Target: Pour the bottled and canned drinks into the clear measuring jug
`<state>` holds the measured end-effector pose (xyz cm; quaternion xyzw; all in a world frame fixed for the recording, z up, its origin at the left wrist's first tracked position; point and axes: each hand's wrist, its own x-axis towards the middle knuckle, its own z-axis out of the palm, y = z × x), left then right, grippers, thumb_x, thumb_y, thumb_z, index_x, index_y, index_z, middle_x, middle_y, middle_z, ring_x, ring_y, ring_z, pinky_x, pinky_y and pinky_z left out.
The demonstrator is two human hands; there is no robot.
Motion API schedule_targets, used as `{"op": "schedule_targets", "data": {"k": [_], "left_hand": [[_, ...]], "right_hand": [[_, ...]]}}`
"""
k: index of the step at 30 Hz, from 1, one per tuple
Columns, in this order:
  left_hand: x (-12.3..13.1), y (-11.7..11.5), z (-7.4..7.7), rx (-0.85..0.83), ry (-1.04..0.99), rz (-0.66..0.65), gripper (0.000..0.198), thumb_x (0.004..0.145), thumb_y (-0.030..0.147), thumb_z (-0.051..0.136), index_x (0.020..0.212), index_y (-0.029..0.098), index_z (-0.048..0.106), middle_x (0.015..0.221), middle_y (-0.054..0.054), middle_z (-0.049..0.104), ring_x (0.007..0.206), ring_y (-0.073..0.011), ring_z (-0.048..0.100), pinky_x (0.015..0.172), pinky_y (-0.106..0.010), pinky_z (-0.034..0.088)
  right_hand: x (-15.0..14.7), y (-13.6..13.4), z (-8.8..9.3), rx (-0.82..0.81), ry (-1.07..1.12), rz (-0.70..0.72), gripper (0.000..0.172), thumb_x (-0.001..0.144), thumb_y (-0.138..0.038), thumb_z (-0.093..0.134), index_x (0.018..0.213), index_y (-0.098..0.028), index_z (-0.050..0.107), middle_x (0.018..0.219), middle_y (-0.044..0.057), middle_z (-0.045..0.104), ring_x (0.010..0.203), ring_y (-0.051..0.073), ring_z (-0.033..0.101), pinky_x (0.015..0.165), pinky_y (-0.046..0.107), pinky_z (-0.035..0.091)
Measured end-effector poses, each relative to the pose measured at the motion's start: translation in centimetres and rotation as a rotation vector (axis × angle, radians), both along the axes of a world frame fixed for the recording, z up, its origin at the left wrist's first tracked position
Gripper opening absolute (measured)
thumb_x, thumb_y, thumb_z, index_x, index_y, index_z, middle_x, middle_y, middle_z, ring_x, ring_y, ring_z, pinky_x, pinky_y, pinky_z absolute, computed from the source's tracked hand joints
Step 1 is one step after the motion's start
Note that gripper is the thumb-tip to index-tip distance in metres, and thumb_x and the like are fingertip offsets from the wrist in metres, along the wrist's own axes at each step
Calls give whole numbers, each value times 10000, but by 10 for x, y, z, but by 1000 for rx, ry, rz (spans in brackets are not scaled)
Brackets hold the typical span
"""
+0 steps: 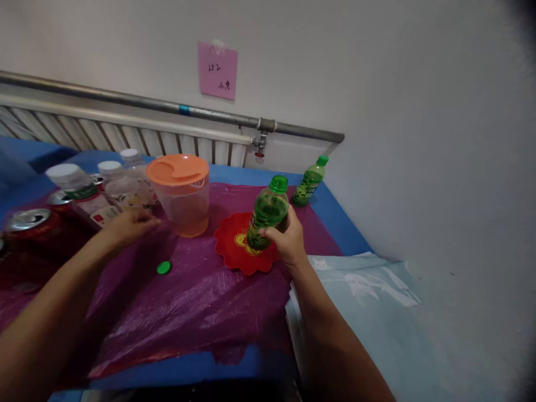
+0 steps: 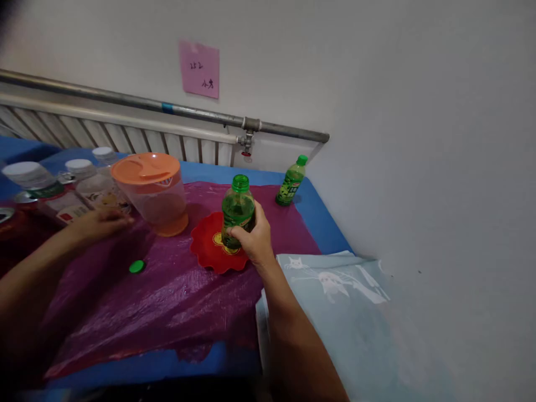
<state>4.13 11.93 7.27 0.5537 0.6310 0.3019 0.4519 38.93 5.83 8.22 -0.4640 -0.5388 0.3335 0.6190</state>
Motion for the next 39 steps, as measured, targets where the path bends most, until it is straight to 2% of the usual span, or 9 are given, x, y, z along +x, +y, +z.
{"op": "schedule_targets", "data": {"k": [4,7,9,11,15,19,32,36,39], "left_hand": [[-3,-53,-19,54,343,-283,369,609,332,742,932,155,737,895,-70,677,835,-255,590,805,-314,404],[6,-67,-32,130,472,-330,412,661,328,594,998,127,718,983,-141,659,903,-322,595,885,-406,404],[14,-67,-27,125,457,-327,376,692,377,556,941,134,698,959,-132,681,882,-309,614,854,-393,431],[27,-67,-4,91,278,-251,423,687,495,603,938,162,672,955,-89,703,884,-268,631,821,-339,465],[72,-71,66,196,-179,-6,632,548,612,782,999,181,688,1047,-41,710,954,-190,625,855,-231,480],[114,-69,103,211,-309,-103,587,553,581,809,979,187,720,978,-57,714,860,-180,619,674,-213,509],[103,-44,101,392,150,-342,618,623,736,667,913,192,720,867,-36,699,800,-200,604,628,-243,443],[111,-46,103,394,110,-296,802,524,778,680,1072,193,684,883,-41,704,796,-239,631,597,-273,460],[117,-49,90,383,-8,-237,1022,477,787,715,1319,234,538,964,-14,703,818,-235,653,694,-305,533]], "right_hand": [[-7,-1,0,2,-15,11,669,542,-243,717,1194,-197,574,1074,28,647,987,234,598,932,359,466],[-11,-3,0,-21,-46,19,670,553,-271,706,1204,-199,571,1054,23,665,974,236,617,917,358,483],[-12,-4,1,-31,-88,17,684,558,-284,692,1225,-199,563,1086,30,676,1004,243,628,934,363,490],[-14,-6,2,-21,-165,16,718,559,-280,679,1260,-190,552,1145,48,680,1059,254,630,973,372,483],[-21,-11,1,25,-354,40,757,578,-261,651,1322,-179,533,1265,79,656,1154,265,616,1043,389,458],[-26,-16,0,88,-470,86,756,615,-253,634,1358,-177,517,1310,100,633,1194,262,604,1062,404,456],[-28,-17,-8,230,-718,67,763,669,-231,620,1409,-127,465,1375,168,585,1282,293,539,1110,471,407],[-30,-18,-2,139,-554,72,776,614,-268,682,1362,-143,516,1304,144,629,1211,300,583,1066,449,448],[-26,-16,4,29,-254,66,734,582,-292,735,1291,-197,568,1136,56,696,1036,258,653,946,384,524]]}}
